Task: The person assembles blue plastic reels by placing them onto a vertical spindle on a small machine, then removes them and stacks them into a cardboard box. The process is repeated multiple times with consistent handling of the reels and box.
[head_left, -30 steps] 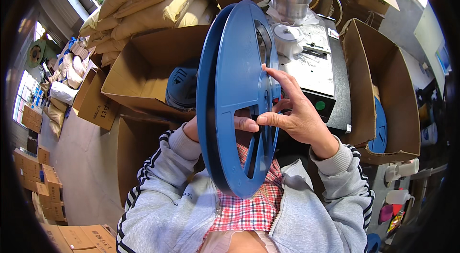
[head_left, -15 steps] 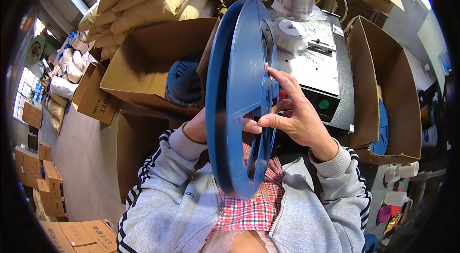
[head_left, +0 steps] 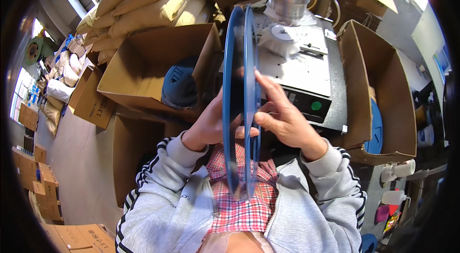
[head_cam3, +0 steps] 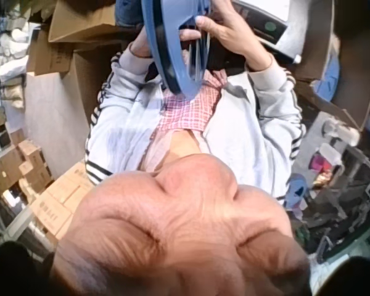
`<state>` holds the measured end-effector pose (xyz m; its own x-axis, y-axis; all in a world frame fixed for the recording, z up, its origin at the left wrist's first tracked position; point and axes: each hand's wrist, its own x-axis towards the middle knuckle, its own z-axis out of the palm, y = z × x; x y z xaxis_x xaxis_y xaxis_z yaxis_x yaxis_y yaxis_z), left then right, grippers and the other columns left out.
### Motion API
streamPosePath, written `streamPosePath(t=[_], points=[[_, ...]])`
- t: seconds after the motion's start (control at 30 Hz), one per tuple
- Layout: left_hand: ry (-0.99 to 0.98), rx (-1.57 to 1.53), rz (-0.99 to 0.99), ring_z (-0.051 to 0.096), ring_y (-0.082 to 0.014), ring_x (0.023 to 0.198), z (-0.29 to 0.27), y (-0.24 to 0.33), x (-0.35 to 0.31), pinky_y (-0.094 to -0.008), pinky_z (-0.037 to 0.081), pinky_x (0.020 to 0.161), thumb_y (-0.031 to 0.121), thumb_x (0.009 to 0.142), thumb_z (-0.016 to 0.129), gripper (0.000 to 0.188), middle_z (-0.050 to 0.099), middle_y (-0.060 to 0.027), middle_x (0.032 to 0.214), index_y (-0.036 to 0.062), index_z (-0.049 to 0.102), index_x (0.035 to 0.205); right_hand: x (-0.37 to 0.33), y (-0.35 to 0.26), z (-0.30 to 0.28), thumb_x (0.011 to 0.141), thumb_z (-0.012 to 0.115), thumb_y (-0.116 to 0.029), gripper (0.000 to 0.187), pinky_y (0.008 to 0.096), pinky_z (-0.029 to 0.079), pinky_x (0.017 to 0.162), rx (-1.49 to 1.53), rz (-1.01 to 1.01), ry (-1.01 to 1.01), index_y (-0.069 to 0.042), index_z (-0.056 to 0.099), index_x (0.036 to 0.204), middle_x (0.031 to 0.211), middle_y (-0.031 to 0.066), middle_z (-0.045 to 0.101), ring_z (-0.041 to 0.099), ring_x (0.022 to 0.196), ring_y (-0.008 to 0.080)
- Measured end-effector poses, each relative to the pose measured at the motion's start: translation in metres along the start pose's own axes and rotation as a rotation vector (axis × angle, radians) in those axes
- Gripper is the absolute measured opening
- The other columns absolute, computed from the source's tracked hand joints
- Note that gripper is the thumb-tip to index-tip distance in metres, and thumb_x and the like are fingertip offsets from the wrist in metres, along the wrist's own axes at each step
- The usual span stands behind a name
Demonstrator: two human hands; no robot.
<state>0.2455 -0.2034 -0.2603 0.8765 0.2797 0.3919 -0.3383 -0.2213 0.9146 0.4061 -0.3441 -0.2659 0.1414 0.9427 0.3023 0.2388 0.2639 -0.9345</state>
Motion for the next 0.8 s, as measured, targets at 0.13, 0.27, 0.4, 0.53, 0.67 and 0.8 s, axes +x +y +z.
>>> streamPosePath(t=[0.13,0.27,0.4,0.53,0.67,0.8], points=[[-0.001,0.237,-0.042,0.051,-0.0231,0.119,-0.008,-0.001,-0.007,-0.0298,0.055,0.086,0.013,0.066,0.092,0.11,0.032,-0.0107,0.139,0.0177,0.031,0.158,-0.002,0.019,0.012,0.093,0.073,-0.016,0.072,0.0274,0.054,0.085,0.18,-0.035,0.033,-0.007,0.035,0.154,0.138,0.0126,0.051,0.063,0.099,0.015],[-0.038,0.689,-0.102,0.046,-0.0273,0.12,-0.004,0.012,0.006,-0.0344,0.049,0.091,0.022,0.062,0.089,0.097,0.034,-0.0132,0.132,0.0266,0.048,0.15,-0.028,0.082,0.011,0.092,0.072,-0.008,0.05,0.0337,0.057,0.089,0.794,-0.059,0.06,-0.003,0.053,0.137,0.12,0.0098,0.065,0.066,0.105,0.0192],[-0.083,0.887,-0.131,0.044,-0.0426,0.125,-0.006,-0.019,0.03,-0.0448,0.04,0.107,0.031,0.061,0.086,0.09,0.038,-0.02,0.133,0.0252,0.054,0.145,-0.018,0.078,0.013,0.095,0.067,-0.014,0.039,0.0427,0.053,0.1,1.021,0.162,0.132,-0.006,0.057,0.132,0.126,0.0095,0.065,0.064,0.114,0.0258],[-0.12,0.855,-0.188,0.043,-0.0438,0.127,-0.018,-0.062,0.082,-0.0465,0.038,0.11,0.034,0.058,0.087,0.085,0.043,-0.0214,0.136,0.0255,0.061,0.139,0.004,0.104,-0.021,0.095,0.067,-0.015,0.038,0.0431,0.054,0.099,1.151,0.12,0.155,-0.005,0.058,0.131,0.124,0.0125,0.066,0.066,0.11,0.029],[-0.06,0.9,-0.061,0.048,-0.0437,0.124,-0.023,-0.087,0.153,-0.0455,0.04,0.108,0.035,0.057,0.086,0.072,0.049,-0.0223,0.134,0.0228,0.071,0.126,0.042,0.132,-0.07,0.095,0.065,-0.01,0.037,0.0446,0.054,0.101,1.272,0.038,0.286,-0.004,0.058,0.13,0.124,0.0139,0.065,0.063,0.113,0.0324],[-0.016,0.913,0.004,0.049,-0.0398,0.126,-0.036,-0.117,0.217,-0.045,0.036,0.112,0.038,0.06,0.084,0.062,0.053,-0.0195,0.135,0.0178,0.076,0.118,0.071,0.154,-0.117,0.098,0.058,-0.025,0.046,0.0537,0.036,0.118,1.292,-0.058,0.312,0.006,0.056,0.131,0.138,0.0252,0.055,0.051,0.131,0.0389]])
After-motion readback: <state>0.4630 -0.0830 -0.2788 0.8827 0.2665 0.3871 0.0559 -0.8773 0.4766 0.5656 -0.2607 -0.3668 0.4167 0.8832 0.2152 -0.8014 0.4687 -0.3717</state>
